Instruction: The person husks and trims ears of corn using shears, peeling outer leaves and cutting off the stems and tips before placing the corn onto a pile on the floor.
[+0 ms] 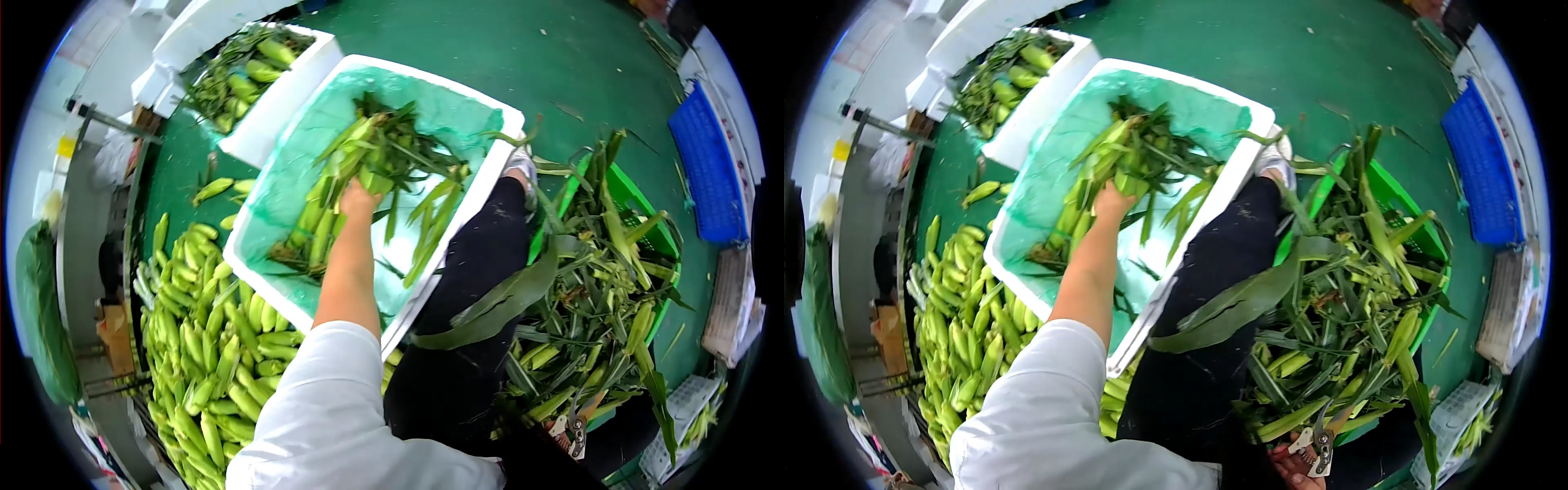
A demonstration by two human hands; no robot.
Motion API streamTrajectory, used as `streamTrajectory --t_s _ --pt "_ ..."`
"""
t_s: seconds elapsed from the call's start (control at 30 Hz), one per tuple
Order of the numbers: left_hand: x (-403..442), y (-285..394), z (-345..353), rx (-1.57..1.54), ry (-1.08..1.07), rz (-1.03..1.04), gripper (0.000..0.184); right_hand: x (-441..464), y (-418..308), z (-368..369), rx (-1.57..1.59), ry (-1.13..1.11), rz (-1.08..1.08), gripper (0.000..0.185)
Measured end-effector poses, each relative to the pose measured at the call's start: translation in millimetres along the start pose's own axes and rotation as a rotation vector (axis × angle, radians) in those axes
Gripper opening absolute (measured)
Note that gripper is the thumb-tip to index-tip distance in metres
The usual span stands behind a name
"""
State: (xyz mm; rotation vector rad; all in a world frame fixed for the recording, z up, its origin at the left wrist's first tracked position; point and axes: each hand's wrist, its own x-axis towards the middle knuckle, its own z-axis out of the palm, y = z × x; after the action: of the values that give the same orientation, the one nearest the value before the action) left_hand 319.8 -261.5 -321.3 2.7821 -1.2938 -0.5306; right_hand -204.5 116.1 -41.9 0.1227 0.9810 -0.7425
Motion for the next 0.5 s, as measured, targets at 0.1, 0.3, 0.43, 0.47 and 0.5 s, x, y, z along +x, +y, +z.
streamTrajectory --t_s 0.1,0.3,0.43,0.47,0.5 --pt "6 -3 20 -0.698 -0.34 -0.052 0.066 9 15 -10 0.093 0.005 0.007 0.062" --pt "-158 7 -135 -1.341 -0.587 0.169 0.053 47 33 -41 0.311 -0.324 -0.132 0.056" --pt "-290 -1 -236 -1.853 -0.729 0.171 0.076 17 -3 31 -0.055 -0.325 -0.221 0.058" --pt "-319 12 -247 -2.009 -0.76 0.071 0.082 1 -17 63 -0.208 -0.274 -0.232 0.061" --pt "-334 13 -241 -2.007 -0.947 0.209 0.087 0 -19 67 -0.333 -0.267 -0.254 0.064"
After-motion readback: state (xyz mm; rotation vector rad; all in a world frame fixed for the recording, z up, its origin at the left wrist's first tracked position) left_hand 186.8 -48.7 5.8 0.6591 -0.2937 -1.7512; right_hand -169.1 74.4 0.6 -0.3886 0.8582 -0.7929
